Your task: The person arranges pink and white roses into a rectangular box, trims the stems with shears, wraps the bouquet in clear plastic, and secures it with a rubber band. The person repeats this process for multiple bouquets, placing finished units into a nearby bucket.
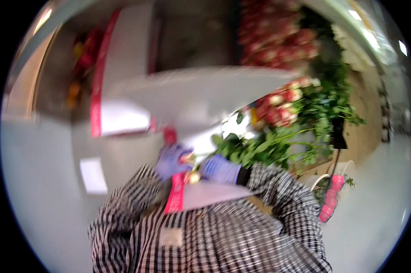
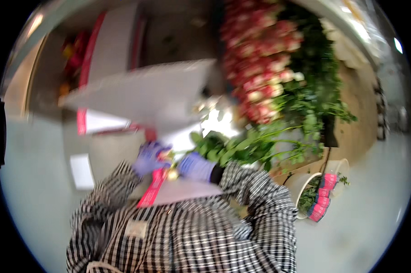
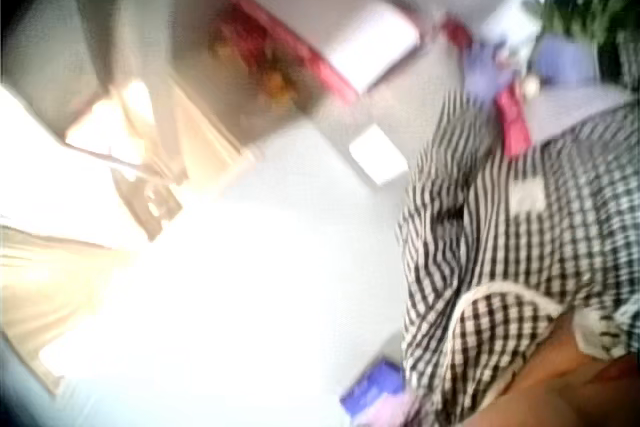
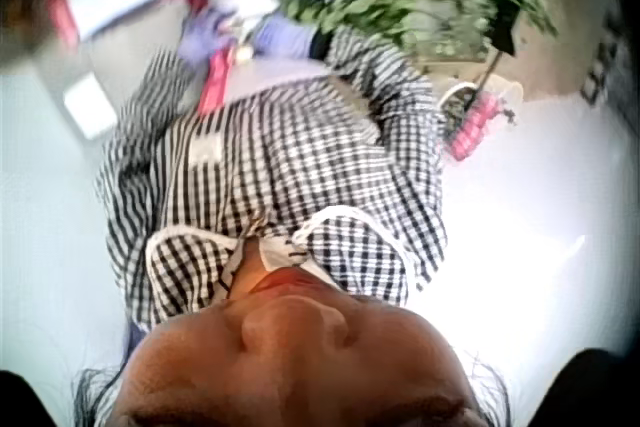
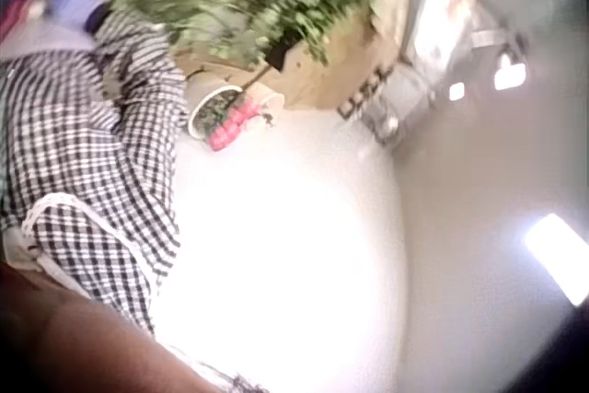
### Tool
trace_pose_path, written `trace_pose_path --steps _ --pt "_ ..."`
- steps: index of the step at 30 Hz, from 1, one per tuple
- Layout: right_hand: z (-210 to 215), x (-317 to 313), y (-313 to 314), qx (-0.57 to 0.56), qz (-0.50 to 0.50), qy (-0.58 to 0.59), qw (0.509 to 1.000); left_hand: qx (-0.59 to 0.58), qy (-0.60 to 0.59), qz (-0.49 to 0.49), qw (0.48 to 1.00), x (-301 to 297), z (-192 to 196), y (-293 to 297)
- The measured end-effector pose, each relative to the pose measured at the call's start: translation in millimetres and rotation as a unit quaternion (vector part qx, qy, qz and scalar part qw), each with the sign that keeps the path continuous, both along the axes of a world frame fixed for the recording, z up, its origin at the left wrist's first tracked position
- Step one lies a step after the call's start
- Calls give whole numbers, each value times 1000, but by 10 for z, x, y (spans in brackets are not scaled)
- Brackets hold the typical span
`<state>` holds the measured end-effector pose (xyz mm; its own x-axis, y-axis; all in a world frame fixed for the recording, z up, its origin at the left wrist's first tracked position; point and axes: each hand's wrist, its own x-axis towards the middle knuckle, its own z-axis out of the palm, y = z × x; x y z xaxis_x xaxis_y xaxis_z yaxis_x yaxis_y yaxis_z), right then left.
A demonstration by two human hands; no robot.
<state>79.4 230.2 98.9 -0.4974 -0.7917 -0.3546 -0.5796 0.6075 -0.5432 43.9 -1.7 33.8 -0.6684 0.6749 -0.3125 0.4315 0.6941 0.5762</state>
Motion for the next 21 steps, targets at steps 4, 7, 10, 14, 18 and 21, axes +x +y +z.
trace_pose_path --steps 4,7,10,14,18,21 --pt "1171 -263 825 -212 -201 -93 952 43 46 17 998 -5 40 -13" --pt "1964 -642 2153 -173 -426 15 888 27 -3 16 1000 -56 101 -5" --pt "2227 -1342 3256 -17 -523 407 749 -40 -61 26 997 -184 112 30" --pt "2069 -2615 3748 62 -563 446 693 -28 -106 48 993 -379 79 142" --pt "1688 -3357 3549 22 -493 373 785 -24 -216 99 971 -470 125 257" --pt "1787 -3134 3681 144 -396 504 754 -45 -198 101 974 -471 190 286"
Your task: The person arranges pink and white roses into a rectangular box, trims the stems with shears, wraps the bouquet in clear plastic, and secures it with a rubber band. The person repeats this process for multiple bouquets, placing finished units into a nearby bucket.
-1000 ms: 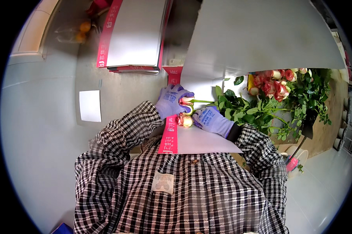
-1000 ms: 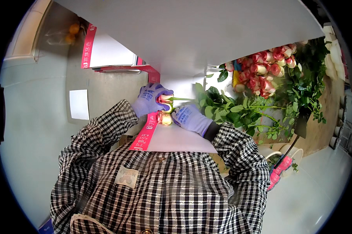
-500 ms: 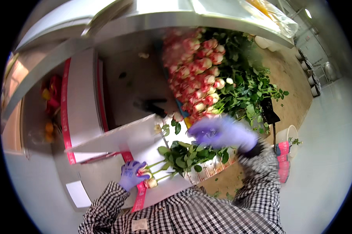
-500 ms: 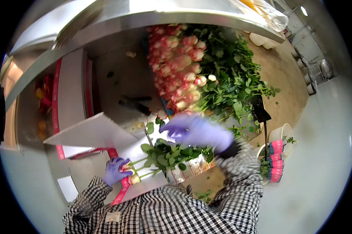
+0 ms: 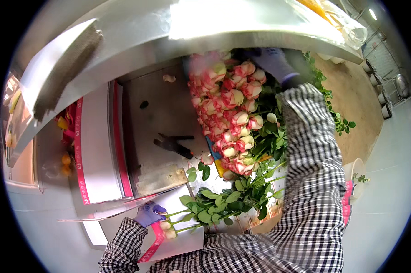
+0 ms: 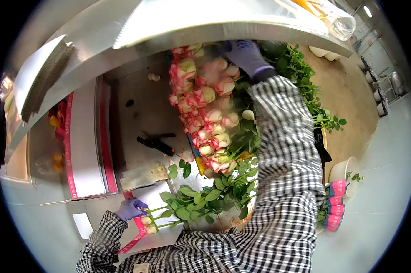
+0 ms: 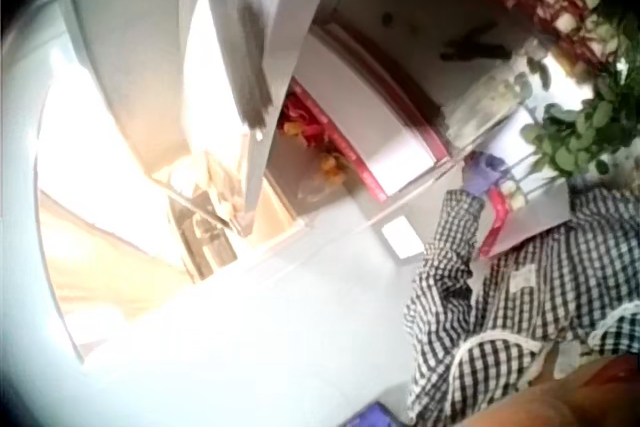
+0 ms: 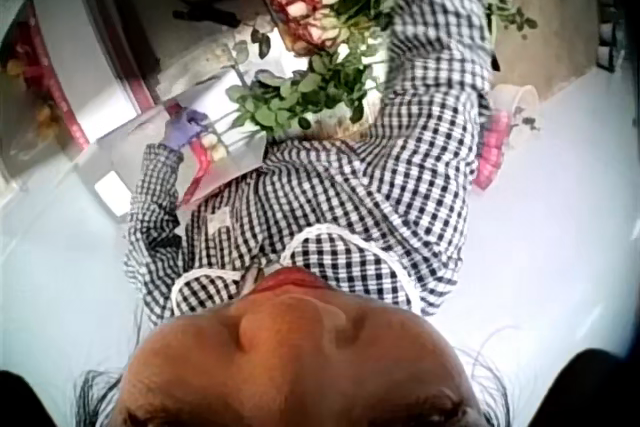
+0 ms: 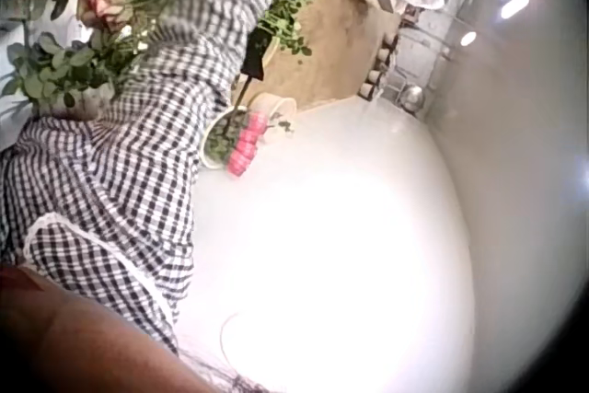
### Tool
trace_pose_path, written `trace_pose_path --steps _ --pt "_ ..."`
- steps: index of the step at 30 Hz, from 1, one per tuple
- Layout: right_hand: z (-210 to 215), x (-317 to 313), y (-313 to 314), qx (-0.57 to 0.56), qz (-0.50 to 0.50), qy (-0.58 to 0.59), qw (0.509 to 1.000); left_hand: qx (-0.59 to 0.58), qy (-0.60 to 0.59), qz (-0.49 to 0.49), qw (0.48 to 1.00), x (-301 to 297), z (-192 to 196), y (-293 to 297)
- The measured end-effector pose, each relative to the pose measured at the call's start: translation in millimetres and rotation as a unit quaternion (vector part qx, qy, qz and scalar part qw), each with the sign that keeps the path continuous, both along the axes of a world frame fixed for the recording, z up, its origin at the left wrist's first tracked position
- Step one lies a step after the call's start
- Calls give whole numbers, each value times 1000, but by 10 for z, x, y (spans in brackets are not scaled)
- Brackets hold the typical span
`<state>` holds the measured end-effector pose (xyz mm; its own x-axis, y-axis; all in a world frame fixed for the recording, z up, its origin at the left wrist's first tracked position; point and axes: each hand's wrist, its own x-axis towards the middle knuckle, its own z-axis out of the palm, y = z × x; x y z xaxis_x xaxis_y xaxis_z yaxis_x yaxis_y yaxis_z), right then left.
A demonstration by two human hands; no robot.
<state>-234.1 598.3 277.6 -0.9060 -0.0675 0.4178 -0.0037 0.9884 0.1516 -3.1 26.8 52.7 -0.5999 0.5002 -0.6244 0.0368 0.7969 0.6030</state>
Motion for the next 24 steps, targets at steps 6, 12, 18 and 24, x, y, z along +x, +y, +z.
trace_pose_path --steps 6,12,18,24 --pt "522 1396 -35 177 16 -66 982 28 -34 59 997 37 30 12" --pt "460 1077 421 10 -9 -19 1000 -13 -102 105 989 -16 182 116" --pt "-4 24 679 -38 -7 -14 999 -8 6 14 1000 13 75 97" --pt "93 -94 518 -116 72 -42 990 -19 -10 52 998 68 117 88"
